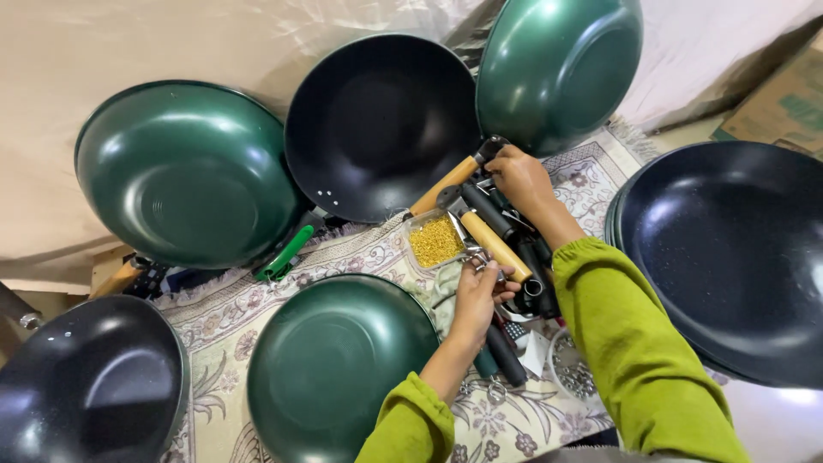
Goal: Assembling handles onto metal pans using screws and a screwdriver
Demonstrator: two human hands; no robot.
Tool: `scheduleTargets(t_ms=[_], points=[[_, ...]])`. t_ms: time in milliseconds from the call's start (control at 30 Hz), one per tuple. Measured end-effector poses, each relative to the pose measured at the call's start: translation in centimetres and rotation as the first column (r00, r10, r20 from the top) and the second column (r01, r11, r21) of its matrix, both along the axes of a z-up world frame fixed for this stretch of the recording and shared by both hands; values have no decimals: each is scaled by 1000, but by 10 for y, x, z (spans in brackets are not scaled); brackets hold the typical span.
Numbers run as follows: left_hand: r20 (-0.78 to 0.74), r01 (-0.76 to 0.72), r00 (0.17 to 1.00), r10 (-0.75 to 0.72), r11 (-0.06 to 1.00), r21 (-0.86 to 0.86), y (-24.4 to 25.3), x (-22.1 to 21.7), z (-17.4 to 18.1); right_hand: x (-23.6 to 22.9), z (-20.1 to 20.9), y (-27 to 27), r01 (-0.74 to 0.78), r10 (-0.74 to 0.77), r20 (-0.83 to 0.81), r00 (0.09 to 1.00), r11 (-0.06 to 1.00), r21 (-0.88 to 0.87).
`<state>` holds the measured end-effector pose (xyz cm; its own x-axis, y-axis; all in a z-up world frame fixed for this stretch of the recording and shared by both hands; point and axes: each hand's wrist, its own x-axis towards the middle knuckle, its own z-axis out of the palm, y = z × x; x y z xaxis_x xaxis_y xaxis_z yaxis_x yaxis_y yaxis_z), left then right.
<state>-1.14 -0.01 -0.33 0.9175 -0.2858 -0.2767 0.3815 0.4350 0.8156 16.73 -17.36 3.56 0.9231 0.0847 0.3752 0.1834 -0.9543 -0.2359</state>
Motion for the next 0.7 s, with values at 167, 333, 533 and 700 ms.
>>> scheduleTargets(t_ms=[167,333,533,700], points=[[0,-25,1000,25,999,20,-4,-10,-3,-32,28,-7,-73,37,154,987,968,239],[25,-10,1000,9,999,35,9,-30,13,-79,42,-23,-57,6,139,990,927,371],[59,2,998,-4,999,37,34,-66,26,-140,31,-23,22,-24,2,1000,937,348],[89,16,996,-19,999,32,59,-106,34,-173,20,-24,54,-22,-126,992,965,257]])
